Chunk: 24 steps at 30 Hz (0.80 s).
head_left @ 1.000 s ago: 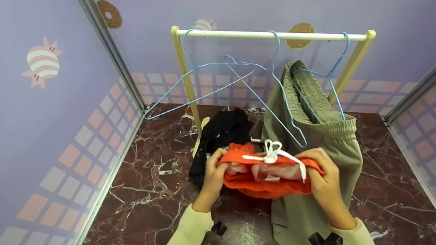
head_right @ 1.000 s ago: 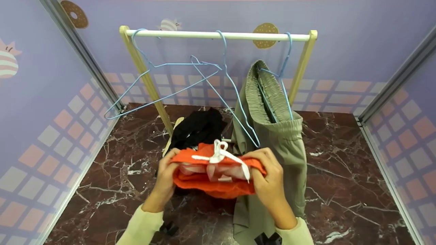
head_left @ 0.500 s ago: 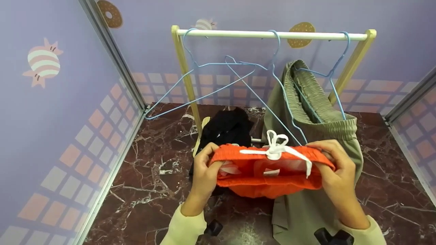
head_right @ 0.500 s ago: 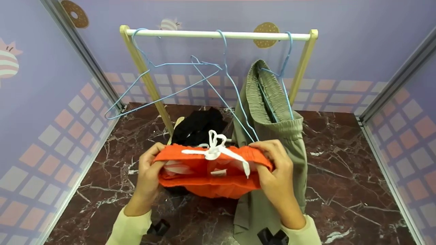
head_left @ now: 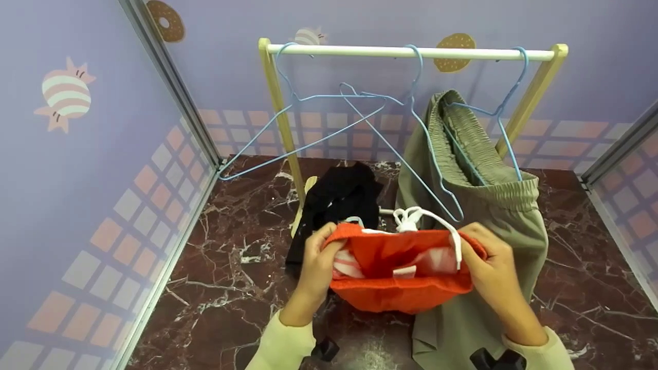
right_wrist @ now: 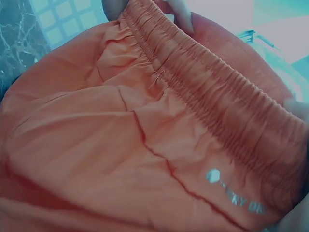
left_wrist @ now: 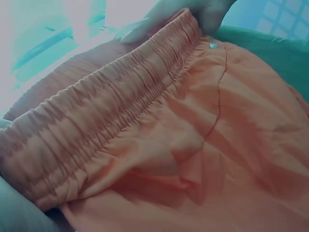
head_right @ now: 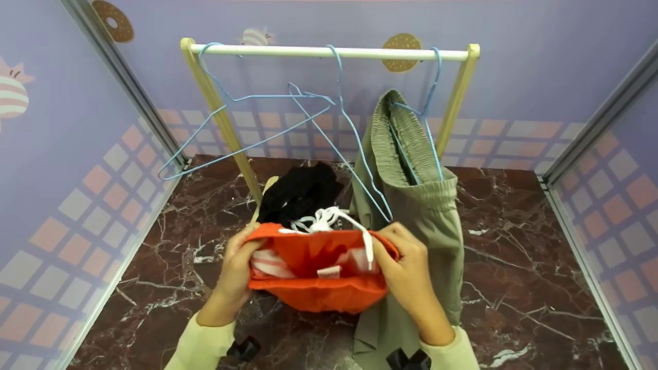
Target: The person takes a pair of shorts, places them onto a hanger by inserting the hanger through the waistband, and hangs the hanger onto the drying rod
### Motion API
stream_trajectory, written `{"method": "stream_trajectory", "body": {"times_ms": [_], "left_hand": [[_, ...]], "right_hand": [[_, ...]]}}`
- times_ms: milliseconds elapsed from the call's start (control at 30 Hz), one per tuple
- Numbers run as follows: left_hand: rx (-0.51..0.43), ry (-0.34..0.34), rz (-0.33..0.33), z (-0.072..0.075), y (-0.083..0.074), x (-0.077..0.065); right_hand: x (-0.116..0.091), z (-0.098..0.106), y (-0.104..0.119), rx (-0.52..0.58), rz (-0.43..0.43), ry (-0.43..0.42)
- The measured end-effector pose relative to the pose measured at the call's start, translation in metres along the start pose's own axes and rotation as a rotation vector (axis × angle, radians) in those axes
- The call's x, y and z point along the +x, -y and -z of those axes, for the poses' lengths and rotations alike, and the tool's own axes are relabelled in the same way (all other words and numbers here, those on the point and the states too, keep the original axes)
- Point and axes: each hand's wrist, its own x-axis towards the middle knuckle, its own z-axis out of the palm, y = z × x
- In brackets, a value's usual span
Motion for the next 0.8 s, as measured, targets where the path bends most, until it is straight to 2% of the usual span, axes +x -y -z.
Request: {"method": "stream_trajectory", "body": {"times_ms": [67,167,300,367,467,600,667,800], "left_hand": [[-0.025,0.018,0.047,-0.001,0.005,0.000],[-0.058,0.050,0.154,-0.002,0.012,-0.001],[-0.102,0.125,0.358,-0.001,0.022,-0.004],[-0.101,0.161,0.414,-0.001,0.026,-0.005],[-0.106,0.193,0.434,0.001,0.030,-0.005],[-0.140,0.212,0.418,0.001,0.032,-0.006],[-0.167,0.225,0.416,0.002,0.032,-0.006],[-0.209,0.243,0.422,0.002,0.031,-0.007]], "right_hand": [[-0.004,-0.002,-0.010,0.008,-0.025,0.008],[-0.009,-0.004,-0.024,0.011,-0.138,0.039],[-0.013,-0.007,-0.036,0.084,-0.437,0.071],[-0.014,-0.007,-0.039,0.169,-0.576,0.091],[-0.014,-0.007,-0.043,0.314,-0.718,0.174],[-0.014,-0.006,-0.045,0.447,-0.803,0.285],[-0.014,-0.005,-0.044,0.451,-0.804,0.290],[-0.012,-0.006,-0.043,0.411,-0.790,0.202]]}}
